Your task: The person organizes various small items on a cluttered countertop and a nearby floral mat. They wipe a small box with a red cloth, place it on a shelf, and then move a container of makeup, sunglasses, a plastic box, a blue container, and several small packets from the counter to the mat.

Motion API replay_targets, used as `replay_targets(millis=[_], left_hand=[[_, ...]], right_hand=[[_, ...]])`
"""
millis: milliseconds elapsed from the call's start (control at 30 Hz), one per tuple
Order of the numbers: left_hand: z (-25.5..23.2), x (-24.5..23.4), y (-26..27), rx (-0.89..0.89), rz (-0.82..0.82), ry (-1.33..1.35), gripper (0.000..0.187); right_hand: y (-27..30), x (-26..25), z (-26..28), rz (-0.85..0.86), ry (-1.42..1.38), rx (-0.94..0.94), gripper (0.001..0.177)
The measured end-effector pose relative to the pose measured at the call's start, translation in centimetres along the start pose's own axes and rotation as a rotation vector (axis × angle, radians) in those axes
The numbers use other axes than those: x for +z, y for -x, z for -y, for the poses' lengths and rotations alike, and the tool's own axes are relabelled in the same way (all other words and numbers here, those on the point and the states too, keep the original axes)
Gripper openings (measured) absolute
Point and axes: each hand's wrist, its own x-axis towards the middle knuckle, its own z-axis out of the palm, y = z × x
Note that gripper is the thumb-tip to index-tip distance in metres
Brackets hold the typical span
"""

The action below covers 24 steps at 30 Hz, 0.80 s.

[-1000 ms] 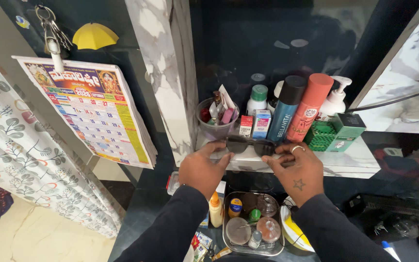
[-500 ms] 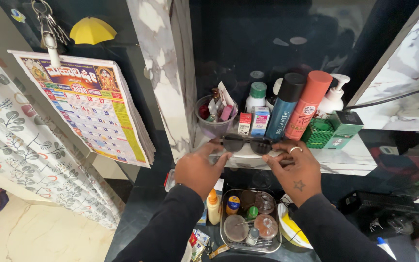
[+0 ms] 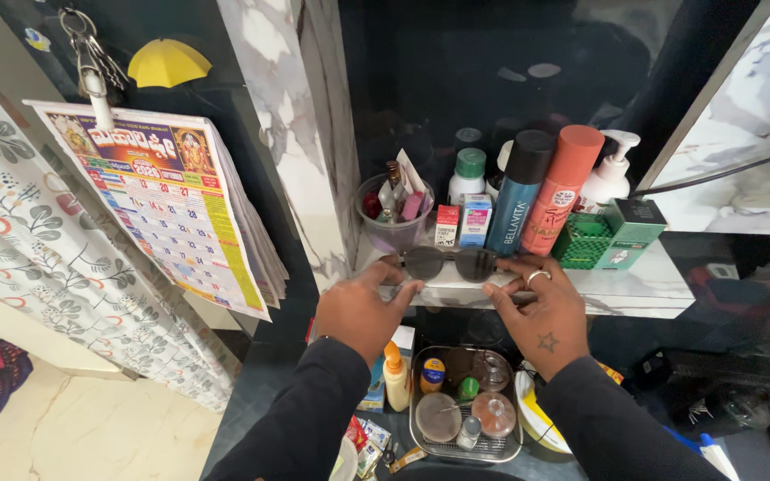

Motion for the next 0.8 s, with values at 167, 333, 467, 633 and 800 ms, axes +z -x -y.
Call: replay_targets(millis=[167,333,467,633,800], left_hand=[[0.4,0.4,0.1,0.113,-0.081,0.062,0.031],[-0.1,-0.3,0.2,-0.102,0.028,0.075,0.033],[-0.8,-1.3,0.3,-0.087,-0.09,0.323,0.027],[-3.0,-1.2,0.0,0.083,-0.069,0.414,0.023],[-4.8,0.2,-1.5,0.217,-0.215,0.251,0.019]], right_hand=[[0.2,-0.5,0.5,0.021,0.066,0.0,0.037],[1.5,-2.1,0.3,-0.022,-0.191,0.075,0.037],[2.0,-5.4,-2.5,-0.23,-0.088,0.018,0.028],[0.3,-8.7,-6.0,-0.404,0.133,-0.08,0.046],[-0.9,-9.3,-7.3,-0.387,0.23,-0.074,0.065]])
